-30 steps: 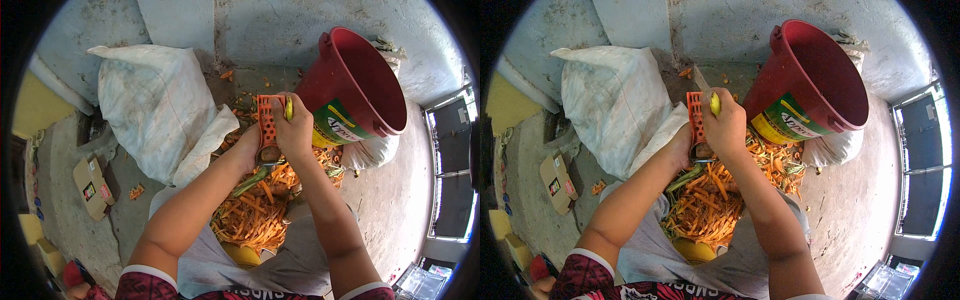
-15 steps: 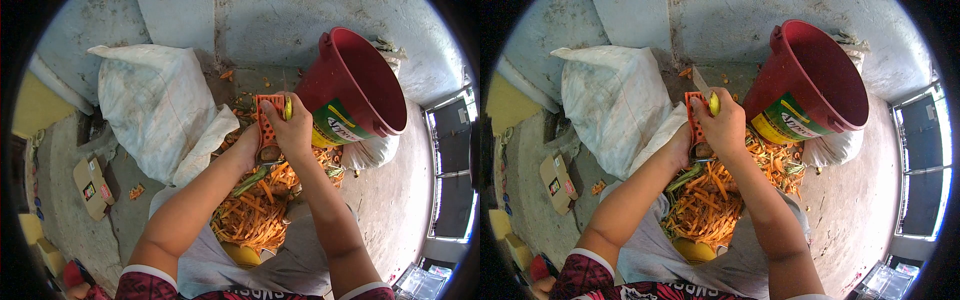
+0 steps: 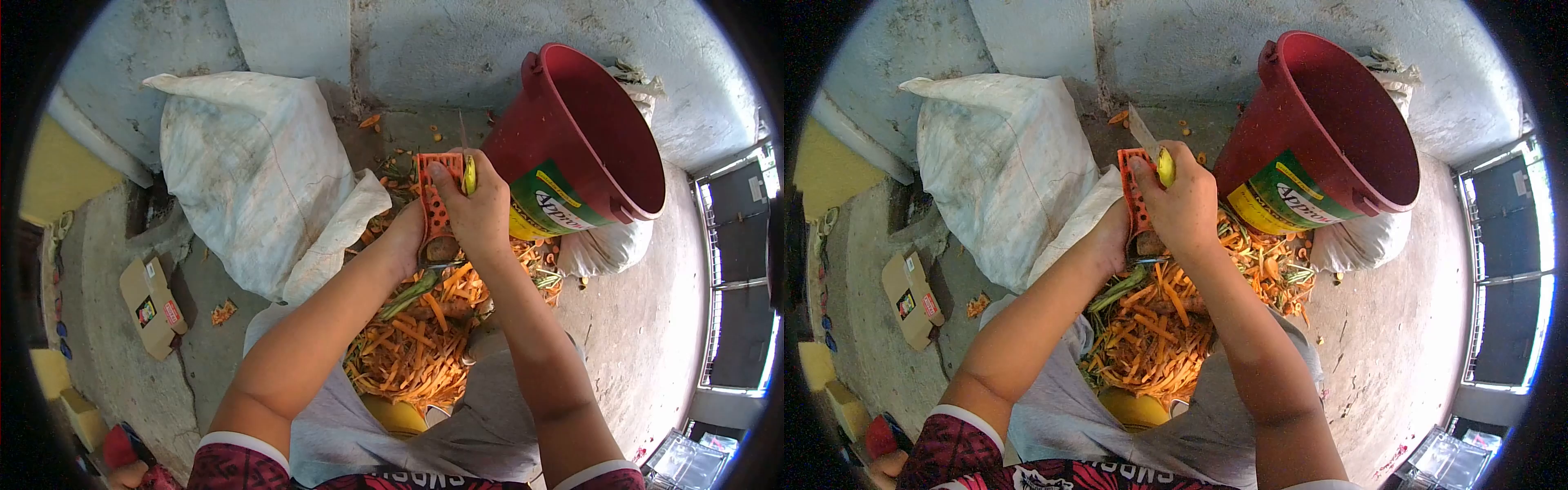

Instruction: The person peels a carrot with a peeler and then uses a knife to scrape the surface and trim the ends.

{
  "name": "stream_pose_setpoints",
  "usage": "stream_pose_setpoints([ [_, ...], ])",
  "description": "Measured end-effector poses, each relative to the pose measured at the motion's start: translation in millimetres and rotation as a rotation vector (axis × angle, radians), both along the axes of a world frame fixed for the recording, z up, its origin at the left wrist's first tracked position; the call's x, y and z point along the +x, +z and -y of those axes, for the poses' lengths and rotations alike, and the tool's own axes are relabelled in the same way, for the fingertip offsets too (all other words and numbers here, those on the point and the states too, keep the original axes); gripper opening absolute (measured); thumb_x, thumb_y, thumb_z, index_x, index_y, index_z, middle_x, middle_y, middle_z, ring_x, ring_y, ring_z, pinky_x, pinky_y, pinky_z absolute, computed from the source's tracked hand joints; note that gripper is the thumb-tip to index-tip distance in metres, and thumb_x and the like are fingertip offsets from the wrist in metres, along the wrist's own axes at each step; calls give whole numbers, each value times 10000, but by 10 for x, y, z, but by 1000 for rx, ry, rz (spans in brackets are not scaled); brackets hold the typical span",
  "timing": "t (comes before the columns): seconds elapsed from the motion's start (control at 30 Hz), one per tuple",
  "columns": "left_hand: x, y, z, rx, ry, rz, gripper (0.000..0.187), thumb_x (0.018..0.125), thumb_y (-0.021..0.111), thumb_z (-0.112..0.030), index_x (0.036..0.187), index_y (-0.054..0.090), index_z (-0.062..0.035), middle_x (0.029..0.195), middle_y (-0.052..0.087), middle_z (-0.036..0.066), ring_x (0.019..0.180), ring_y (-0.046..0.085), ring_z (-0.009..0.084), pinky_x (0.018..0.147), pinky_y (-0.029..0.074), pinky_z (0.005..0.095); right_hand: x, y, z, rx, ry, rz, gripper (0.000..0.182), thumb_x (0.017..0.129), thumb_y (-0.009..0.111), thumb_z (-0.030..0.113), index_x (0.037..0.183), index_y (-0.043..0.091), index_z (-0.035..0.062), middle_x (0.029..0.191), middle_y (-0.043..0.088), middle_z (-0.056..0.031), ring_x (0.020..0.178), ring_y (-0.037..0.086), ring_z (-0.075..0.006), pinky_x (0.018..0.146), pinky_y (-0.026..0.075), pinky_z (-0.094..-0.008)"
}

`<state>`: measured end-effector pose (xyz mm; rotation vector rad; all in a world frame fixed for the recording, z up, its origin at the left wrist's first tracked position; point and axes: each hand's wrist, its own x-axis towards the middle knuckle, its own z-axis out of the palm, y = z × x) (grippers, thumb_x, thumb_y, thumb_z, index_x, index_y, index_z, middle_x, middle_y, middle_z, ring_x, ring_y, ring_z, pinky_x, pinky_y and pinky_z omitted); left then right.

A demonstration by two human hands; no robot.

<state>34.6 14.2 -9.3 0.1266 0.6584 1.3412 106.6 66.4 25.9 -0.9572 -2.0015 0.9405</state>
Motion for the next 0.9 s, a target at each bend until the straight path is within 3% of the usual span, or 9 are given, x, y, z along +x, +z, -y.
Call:
stream_pose_setpoints([
  [0.13, 0, -119, -26, 12, 5, 12, 326, 879, 303, -337, 987, 497, -98, 904, 580, 63, 782, 585, 166, 674, 493, 314, -4, -2, 1, -12, 14, -21, 277, 743, 611, 187, 896, 521, -26, 667, 574, -121, 553, 541, -155, 536, 435, -262],
  [0.23, -6, -74, -10, 32, 13, 36, 274, 892, 268, -223, 991, 474, -71, 900, 566, 57, 769, 580, 136, 649, 494, 259, -6, -9, -7, -6, 12, -11, 281, 738, 615, 186, 898, 522, -26, 674, 577, -122, 564, 551, -161, 542, 439, -262],
  [0.33, 2, -125, -20, 32, 42, 48, 296, 881, 318, -310, 990, 499, -103, 901, 581, 56, 774, 584, 155, 663, 493, 311, -11, -14, -1, -10, 7, -12, 284, 737, 617, 188, 900, 523, -25, 673, 577, -125, 563, 553, -171, 543, 440, -268],
  [0.43, 15, 6, -6, -51, 74, -62, 300, 885, 304, -303, 996, 496, -102, 904, 580, 57, 783, 583, 158, 670, 492, 309, -15, -43, -21, -1, 6, -6, 286, 736, 618, 189, 902, 522, -23, 677, 577, -132, 567, 558, -188, 544, 441, -273],
  [0.9, -5, -8, -20, -72, 55, -91, 320, 886, 277, -323, 996, 486, -107, 928, 571, 68, 791, 582, 178, 676, 490, 322, -40, -9, -10, -30, 0, 12, 270, 742, 613, 186, 878, 517, -27, 660, 573, -127, 560, 551, -190, 540, 433, -282],
])
